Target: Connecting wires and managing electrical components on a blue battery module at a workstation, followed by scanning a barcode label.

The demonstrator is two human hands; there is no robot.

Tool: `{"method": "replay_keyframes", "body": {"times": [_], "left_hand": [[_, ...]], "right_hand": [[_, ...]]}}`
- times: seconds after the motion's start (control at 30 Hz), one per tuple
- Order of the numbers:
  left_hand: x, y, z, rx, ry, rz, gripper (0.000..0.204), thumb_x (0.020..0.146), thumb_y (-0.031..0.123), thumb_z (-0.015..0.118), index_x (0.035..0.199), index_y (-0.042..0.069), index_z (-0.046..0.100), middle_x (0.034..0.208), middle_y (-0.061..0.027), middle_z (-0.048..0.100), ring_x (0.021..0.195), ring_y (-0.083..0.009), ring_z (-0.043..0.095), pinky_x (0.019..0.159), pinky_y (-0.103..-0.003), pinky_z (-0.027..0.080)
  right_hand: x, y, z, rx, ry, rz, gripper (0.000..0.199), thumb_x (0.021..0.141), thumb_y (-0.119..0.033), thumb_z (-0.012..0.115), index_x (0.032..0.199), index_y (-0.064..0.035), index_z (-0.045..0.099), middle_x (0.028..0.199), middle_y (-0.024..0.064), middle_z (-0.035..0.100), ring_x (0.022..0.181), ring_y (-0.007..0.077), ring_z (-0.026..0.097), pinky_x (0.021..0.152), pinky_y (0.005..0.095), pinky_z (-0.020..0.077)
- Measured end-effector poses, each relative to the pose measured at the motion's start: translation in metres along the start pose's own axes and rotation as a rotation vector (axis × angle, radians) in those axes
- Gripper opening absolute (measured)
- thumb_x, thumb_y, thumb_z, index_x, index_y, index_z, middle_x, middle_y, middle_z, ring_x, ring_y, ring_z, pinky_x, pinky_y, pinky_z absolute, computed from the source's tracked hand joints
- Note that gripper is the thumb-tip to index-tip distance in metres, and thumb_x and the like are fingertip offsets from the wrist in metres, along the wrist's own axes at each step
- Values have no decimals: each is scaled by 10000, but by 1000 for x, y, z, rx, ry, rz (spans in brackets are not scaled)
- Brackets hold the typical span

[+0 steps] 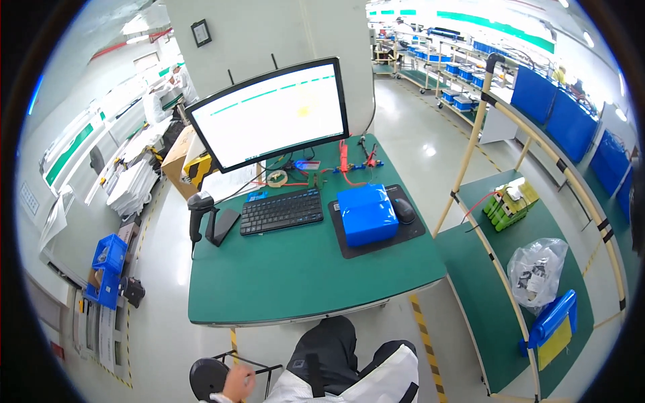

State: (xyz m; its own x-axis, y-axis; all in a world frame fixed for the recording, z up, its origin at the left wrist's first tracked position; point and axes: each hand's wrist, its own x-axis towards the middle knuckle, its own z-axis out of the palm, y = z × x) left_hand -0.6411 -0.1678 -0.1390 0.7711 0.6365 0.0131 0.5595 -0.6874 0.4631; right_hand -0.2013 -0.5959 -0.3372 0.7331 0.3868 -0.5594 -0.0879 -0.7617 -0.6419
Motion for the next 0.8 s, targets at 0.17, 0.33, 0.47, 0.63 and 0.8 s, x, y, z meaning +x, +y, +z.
{"method": "replay_keyframes", "body": {"times": [0.17, 0.33, 0.47, 0.63, 0.8], "left_hand": [[-65, 21, 33, -410, -423, -596, 355, 938, 268, 556, 1140, -15, 627, 1115, -222, 670, 1049, -381, 632, 898, -431, 491], [-57, 25, 46, -364, -465, -525, 363, 938, 272, 557, 1148, -16, 623, 1119, -222, 668, 1054, -382, 630, 901, -431, 490], [-31, 25, 53, -316, -506, -434, 368, 937, 275, 558, 1154, -16, 620, 1122, -223, 667, 1058, -382, 628, 903, -430, 490], [-13, 26, 60, -253, -541, -362, 376, 936, 279, 560, 1161, -17, 616, 1126, -224, 666, 1063, -383, 626, 906, -430, 489], [1, 27, 62, -183, -577, -293, 384, 935, 283, 561, 1169, -17, 611, 1130, -225, 664, 1067, -383, 625, 908, -430, 488]], "right_hand": [[-6, 15, 13, 29, -9, -7, 631, 907, -512, 560, 1274, 1, 560, 1323, 233, 554, 1195, 364, 553, 1043, 596, 329], [-14, 25, 8, 96, 64, -14, 659, 912, -535, 559, 1294, 1, 550, 1339, 231, 547, 1211, 358, 547, 1058, 603, 314], [-21, 25, 5, 169, 152, -13, 681, 916, -554, 558, 1311, 2, 542, 1351, 229, 542, 1224, 353, 542, 1071, 608, 301], [-29, -23, -5, 251, 320, -78, 481, 891, -420, 573, 1122, 0, 617, 1122, 209, 616, 1050, 349, 604, 927, 518, 410], [-4, -117, -1, 34, 77, -371, 332, 832, -314, 643, 958, -8, 677, 933, 201, 683, 908, 353, 651, 799, 437, 517]]}}
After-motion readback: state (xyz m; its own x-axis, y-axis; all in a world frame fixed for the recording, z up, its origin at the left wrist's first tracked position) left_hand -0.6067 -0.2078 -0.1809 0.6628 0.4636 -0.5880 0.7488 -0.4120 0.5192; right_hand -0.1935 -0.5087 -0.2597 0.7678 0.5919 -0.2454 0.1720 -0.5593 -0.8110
